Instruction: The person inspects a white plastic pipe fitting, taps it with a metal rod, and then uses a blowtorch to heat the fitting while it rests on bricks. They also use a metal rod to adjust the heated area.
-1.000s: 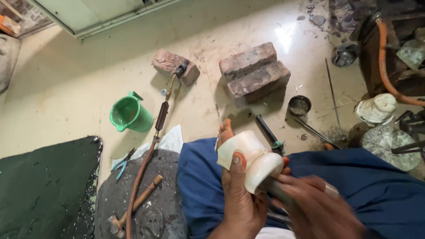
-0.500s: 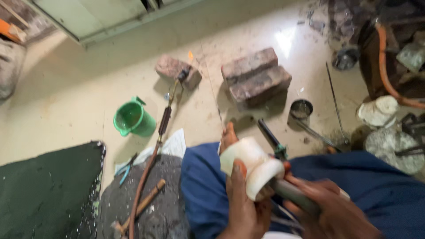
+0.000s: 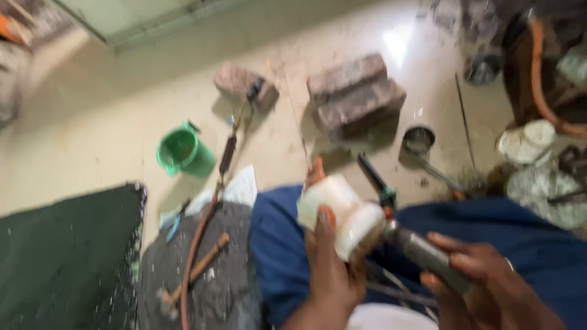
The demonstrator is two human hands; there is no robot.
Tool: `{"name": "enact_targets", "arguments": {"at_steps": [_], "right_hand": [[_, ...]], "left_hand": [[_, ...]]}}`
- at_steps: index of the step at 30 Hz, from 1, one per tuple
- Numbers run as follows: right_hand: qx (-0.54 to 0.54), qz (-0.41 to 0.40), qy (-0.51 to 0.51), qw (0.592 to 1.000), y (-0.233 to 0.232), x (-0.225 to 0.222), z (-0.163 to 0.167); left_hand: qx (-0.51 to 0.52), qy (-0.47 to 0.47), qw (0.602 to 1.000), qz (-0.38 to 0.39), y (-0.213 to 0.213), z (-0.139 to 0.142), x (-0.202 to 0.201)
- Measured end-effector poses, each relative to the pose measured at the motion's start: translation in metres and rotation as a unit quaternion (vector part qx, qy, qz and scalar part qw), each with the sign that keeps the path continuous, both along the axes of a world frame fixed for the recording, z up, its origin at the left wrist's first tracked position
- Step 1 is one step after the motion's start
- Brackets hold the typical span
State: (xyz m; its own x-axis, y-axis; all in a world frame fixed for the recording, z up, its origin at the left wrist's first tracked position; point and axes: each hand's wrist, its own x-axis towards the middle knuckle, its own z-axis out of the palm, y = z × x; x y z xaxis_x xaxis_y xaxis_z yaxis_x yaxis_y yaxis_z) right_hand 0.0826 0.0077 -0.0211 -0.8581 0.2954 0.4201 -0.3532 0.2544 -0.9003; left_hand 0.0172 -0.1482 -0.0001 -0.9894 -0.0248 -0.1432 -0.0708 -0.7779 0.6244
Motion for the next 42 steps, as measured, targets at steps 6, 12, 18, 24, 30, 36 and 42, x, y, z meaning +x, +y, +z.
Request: {"name": "enact_targets", "arguments": {"at_steps": [6,12,18,24,30,36,42], "right_hand": [[0.112,0.043,0.051,0.991,0.012,0.0,-0.007],[-0.144,0.216,-0.093,0.961,-0.001,-0.015,-0.005],[0.167,0.017,0.11,0.98,-0.019,-0.024,0.02],[0.162,0.011,0.131,0.978,-0.018,-0.013,0.011],[0.146,-0.013,0.105,0.984,-0.012,-0.016,-0.006],[0.169,0.025,0.087,0.981,-0.008,-0.004,0.007],[0.294,0.026,0.174,0.939,-0.008,-0.021,0.0]], "left_hand": [[0.008,-0.035,0.999,0.006,-0.007,0.014,-0.009],[-0.027,-0.015,0.999,0.02,-0.003,0.023,-0.003],[-0.022,-0.042,0.999,0.015,-0.006,0.023,-0.006],[-0.021,-0.11,0.993,0.022,-0.006,0.018,-0.009],[-0.056,-0.03,0.997,0.047,-0.005,0.009,-0.006],[-0.041,-0.141,0.989,0.029,-0.006,0.011,-0.009],[-0.114,-0.006,0.992,0.06,0.002,0.004,0.002]]}}
